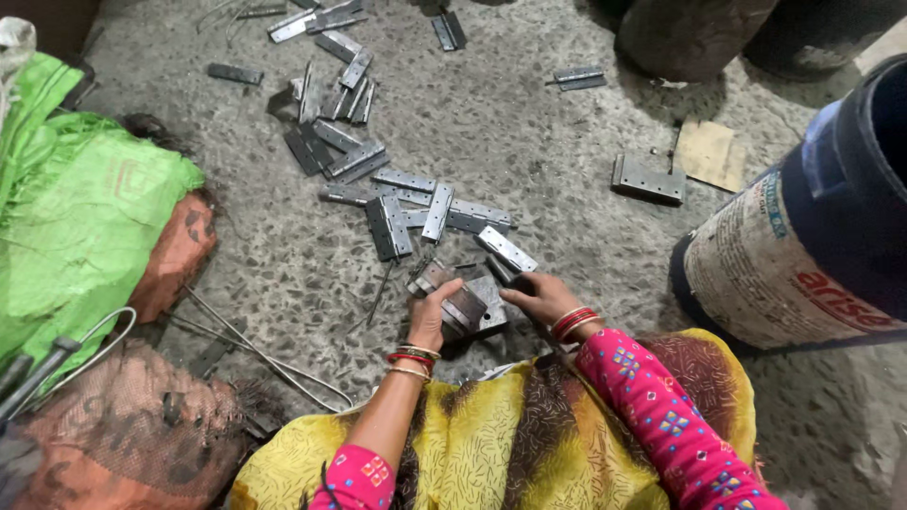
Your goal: The person sits on the floor and repeatedly picks up small metal pieces, placing them on a metal anvil. They use a hammer to strike the metal pieces, then move the finished items aside to continue the process.
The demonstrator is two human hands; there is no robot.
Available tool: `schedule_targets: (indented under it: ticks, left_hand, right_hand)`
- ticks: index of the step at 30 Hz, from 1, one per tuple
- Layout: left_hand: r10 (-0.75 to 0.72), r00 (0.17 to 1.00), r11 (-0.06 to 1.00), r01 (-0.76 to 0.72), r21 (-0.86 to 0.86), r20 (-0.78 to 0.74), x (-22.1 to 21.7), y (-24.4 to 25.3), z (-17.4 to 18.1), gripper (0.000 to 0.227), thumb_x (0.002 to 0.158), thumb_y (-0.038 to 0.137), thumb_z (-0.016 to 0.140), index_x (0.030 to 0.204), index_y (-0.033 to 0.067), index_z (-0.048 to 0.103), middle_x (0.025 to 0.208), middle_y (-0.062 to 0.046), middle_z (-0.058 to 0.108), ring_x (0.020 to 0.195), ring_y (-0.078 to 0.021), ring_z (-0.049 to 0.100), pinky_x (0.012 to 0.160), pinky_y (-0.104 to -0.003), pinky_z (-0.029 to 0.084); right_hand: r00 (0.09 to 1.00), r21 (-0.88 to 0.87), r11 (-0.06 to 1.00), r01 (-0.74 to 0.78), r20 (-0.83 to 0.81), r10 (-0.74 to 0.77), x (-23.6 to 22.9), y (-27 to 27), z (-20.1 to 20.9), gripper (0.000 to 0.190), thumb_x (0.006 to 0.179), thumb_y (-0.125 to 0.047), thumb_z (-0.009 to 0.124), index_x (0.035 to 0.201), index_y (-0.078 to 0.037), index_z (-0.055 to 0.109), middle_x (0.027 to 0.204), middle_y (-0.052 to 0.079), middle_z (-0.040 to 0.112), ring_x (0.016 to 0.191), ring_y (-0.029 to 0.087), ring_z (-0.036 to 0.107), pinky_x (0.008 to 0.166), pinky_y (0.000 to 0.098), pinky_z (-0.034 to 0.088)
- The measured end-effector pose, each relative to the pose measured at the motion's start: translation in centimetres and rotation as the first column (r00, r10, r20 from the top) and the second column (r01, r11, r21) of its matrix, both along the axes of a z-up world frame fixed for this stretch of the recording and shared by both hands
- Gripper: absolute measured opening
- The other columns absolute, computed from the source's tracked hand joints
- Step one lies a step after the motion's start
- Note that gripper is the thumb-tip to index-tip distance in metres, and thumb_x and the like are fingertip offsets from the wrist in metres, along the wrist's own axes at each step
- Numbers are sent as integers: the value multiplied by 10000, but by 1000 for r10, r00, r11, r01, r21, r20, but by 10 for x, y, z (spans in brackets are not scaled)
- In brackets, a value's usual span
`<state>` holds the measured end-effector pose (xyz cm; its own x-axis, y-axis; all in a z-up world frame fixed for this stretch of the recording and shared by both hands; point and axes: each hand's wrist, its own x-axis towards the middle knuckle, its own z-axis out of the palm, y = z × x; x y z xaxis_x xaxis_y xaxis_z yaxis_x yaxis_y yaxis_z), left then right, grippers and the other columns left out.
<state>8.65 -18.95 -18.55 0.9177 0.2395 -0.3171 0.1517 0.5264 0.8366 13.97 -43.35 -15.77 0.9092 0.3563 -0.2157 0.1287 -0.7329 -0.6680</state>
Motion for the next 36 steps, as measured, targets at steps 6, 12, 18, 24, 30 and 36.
schedule_targets:
  ticks: [6, 12, 18, 24, 30, 36]
  left_hand:
    - [-310, 951, 820, 260, -510, -13, -1, -9, 34, 252, 811, 176, 746, 1014, 27, 739, 981, -78, 752, 885, -220, 721, 834, -369, 591]
    - [-462, 857, 782, 515, -352, 229, -25, -7, 97, 396, 955, 279, 707, 1235, 1, 665, 1185, -93, 708, 1098, -223, 671, 985, -394, 533]
    - [-459, 858, 839, 503, -206, 230, -21, 2, 169, 539, 918, 373, 565, 1365, 72, 588, 1311, -88, 733, 1180, -203, 710, 1023, -344, 533]
    - [-288, 940, 955, 296, -16, 185, -18, 30, 170, 395, 1000, 254, 599, 1311, 13, 638, 1208, -130, 736, 1058, -231, 724, 891, -343, 579]
    - [-13, 993, 998, 19, -57, 114, -11, 50, 143, 238, 979, 149, 659, 1177, 17, 665, 1057, -100, 754, 916, -216, 755, 767, -334, 603]
    - [136, 983, 988, -125, -95, 122, -3, 60, 128, 200, 971, 145, 659, 1141, 40, 676, 1004, -85, 744, 880, -212, 747, 745, -336, 620]
  right_hand:
    - [771, 566, 770, 293, -616, 160, -16, 22, 16, 596, 804, -353, 825, 1244, 19, 673, 1088, 104, 763, 911, 167, 725, 823, 317, 587]
    - [851, 838, 391, 381, -483, 206, -69, 22, 66, 513, 806, -182, 789, 1252, 36, 662, 1080, 81, 745, 945, 156, 707, 870, 325, 558]
    - [938, 935, 136, 329, -339, 66, -70, -48, 205, 572, 942, -383, 789, 1174, 110, 611, 1080, 219, 686, 893, 323, 664, 831, 458, 581]
    - [832, 885, -464, 35, -283, -477, -24, -134, 310, 697, 811, -586, 731, 1182, 2, 690, 1113, 150, 724, 1000, 314, 685, 899, 464, 578]
    - [909, 981, 114, 155, -96, -405, 50, -96, 173, 458, 940, -491, 703, 1096, -62, 682, 1004, 91, 716, 909, 228, 675, 871, 486, 600]
    - [801, 138, 961, 238, 531, -275, 141, 12, -38, 416, 921, -415, 779, 1124, -60, 706, 969, 174, 748, 890, 340, 734, 789, 432, 568]
